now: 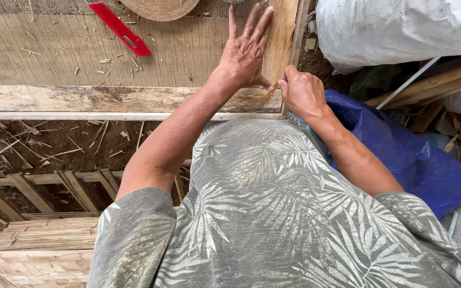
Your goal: Applying edge banding to wooden boards using a utility knife and manual pressure.
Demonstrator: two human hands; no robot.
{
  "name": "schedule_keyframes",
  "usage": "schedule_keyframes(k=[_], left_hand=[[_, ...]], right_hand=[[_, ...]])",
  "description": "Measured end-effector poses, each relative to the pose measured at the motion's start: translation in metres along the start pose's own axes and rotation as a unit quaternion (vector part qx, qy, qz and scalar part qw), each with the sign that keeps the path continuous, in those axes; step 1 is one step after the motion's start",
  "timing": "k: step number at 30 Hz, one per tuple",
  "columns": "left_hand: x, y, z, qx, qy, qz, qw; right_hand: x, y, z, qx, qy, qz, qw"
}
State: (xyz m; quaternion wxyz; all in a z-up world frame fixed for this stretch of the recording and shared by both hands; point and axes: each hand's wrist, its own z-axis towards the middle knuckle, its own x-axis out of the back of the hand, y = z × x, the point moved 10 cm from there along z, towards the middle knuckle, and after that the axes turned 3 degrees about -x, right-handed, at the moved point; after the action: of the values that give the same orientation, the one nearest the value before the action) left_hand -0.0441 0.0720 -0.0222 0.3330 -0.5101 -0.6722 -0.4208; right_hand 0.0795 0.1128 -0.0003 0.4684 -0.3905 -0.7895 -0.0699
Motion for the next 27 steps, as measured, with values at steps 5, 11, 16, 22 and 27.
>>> schedule_keyframes(k=[5,11,16,22,27], left_hand=[[0.009,0.000,-0.006,0.006,-0.009,-0.039,0.999],[0.014,0.001,-0.008,0.014,-0.012,-0.055,0.998],[0.014,-0.001,-0.010,0.025,-0.021,-0.057,0.998],[0.016,-0.002,-0.012,0.037,-0.054,-0.055,0.996],[0.019,-0.001,-0.012,0.033,-0.039,-0.061,0.997]], right_hand=[[-0.002,-0.002,-0.002,0.019,0.068,-0.023,0.997],[-0.005,-0.003,-0.001,0.032,0.070,-0.042,0.996],[-0.009,-0.002,-0.002,0.026,0.076,-0.063,0.995],[-0.006,-0.006,-0.005,0.034,0.090,-0.052,0.994],[-0.001,-0.009,-0.005,0.028,0.097,-0.043,0.994]])
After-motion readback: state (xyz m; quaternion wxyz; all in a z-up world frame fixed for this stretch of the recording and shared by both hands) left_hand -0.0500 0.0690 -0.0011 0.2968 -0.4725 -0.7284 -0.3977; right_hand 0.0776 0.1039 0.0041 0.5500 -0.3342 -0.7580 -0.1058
